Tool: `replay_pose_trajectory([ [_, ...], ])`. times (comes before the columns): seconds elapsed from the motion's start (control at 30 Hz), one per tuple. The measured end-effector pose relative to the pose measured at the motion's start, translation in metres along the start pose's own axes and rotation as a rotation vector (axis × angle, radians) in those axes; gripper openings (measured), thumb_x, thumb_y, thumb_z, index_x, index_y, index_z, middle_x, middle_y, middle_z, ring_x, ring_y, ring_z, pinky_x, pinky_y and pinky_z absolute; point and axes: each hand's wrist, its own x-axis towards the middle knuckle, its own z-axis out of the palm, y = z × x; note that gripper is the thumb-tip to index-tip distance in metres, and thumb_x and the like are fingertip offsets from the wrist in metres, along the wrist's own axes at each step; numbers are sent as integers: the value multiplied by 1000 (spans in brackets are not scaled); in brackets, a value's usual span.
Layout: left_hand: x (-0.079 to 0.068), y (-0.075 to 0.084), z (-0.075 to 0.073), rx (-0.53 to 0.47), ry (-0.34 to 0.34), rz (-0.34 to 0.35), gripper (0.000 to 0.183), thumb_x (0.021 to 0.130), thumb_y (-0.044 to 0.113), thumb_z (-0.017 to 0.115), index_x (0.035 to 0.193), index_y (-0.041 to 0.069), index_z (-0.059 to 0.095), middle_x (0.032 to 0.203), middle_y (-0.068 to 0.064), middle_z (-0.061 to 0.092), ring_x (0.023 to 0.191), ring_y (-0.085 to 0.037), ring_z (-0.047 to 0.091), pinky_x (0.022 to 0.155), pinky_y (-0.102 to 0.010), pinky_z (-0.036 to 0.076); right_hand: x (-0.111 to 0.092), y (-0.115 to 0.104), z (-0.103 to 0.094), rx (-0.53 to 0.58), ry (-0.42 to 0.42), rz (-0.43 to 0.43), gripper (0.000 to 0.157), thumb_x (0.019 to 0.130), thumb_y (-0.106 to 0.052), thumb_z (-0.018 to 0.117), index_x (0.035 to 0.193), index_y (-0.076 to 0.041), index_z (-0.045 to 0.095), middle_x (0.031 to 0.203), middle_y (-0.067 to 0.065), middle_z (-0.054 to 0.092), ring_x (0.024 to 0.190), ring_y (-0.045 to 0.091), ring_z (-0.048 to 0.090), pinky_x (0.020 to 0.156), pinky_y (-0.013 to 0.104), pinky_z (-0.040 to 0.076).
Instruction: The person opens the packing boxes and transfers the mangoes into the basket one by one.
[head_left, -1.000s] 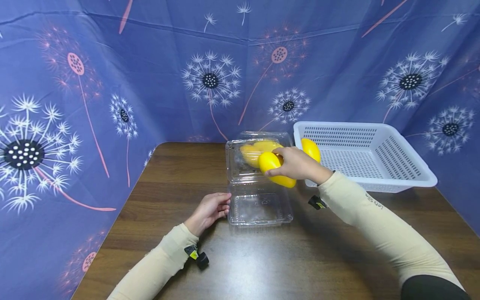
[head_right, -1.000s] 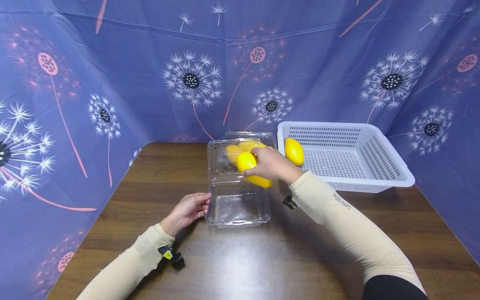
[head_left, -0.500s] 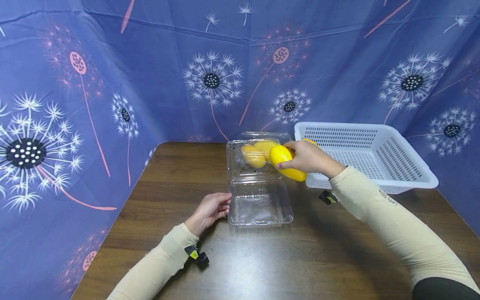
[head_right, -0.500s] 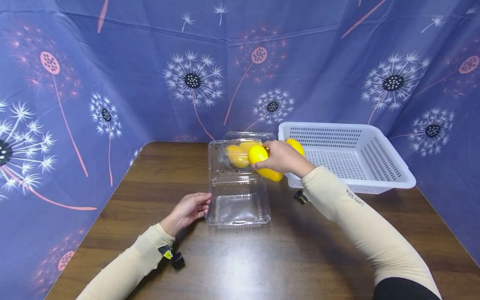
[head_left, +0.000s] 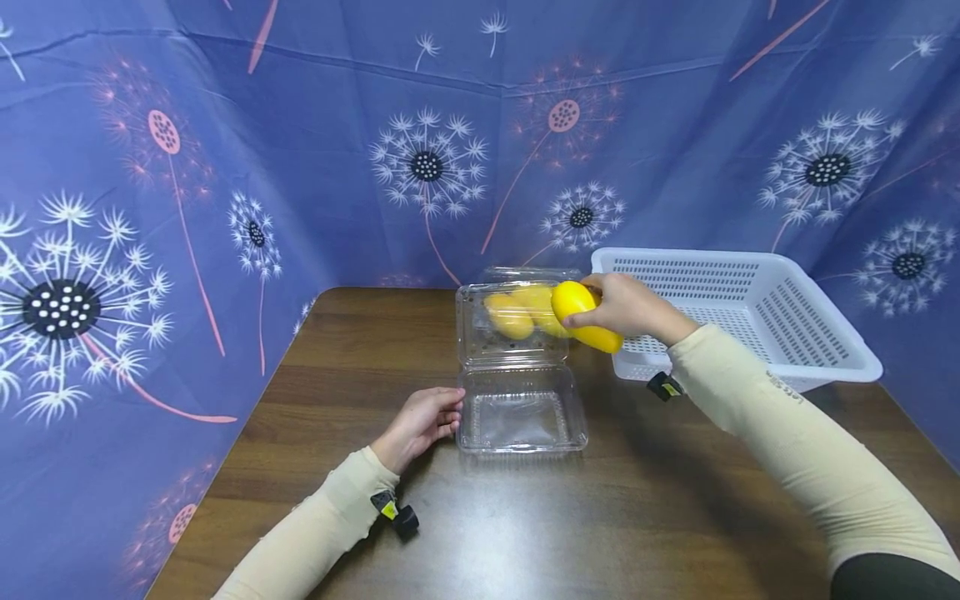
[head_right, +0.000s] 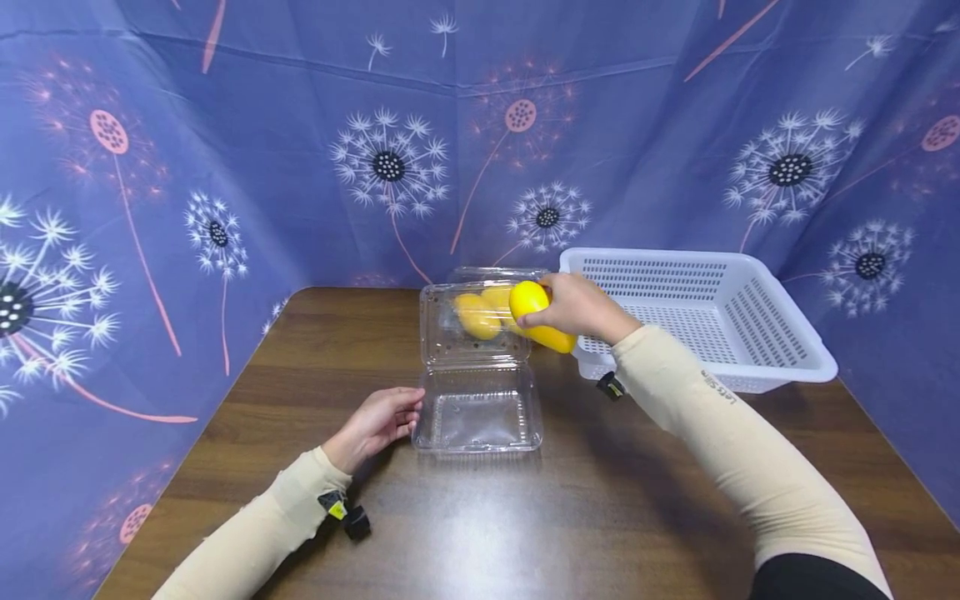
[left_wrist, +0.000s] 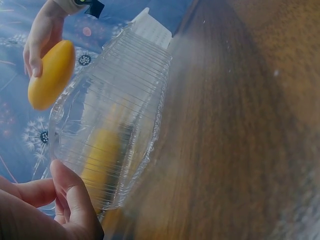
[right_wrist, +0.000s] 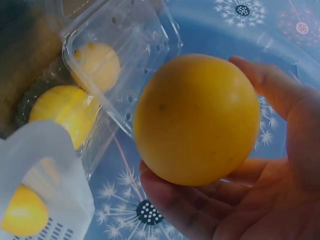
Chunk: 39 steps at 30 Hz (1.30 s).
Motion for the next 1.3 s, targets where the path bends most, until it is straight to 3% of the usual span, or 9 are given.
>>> replay_pose_trajectory([
  [0.17,0,1,0,2,1,-6,8,95,8,57,100,3,54,70,4,55,57,-4,50,54,-15,47,3,6,-8,11,21,13,76,81,-41,75,135,5,49,112,24,63,79,25,62,64,32,55],
  [0.4,0,2,-1,-3,-2,-4,6,95,8,57,98,4,54,70,4,55,56,-3,50,53,-15,47,6,11,-18,-18,59,1,64,81,-41,75,125,1,55,102,20,66,73,24,59,62,33,52],
  [0.87,1,0,-3,11,0,-4,6,95,8,57,98,4,54,69,4,55,56,-3,50,53,-15,47,15,23,-29,-12,47,82,78,82,-43,74,136,7,47,108,27,64,75,26,63,61,34,56],
  [1.3,2,1,-3,18,3,-2,5,95,8,57,97,5,55,69,4,56,56,-3,51,54,-15,48,25,53,-36,-4,53,168,88,84,-48,70,140,12,39,117,34,58,84,33,65,63,36,58],
])
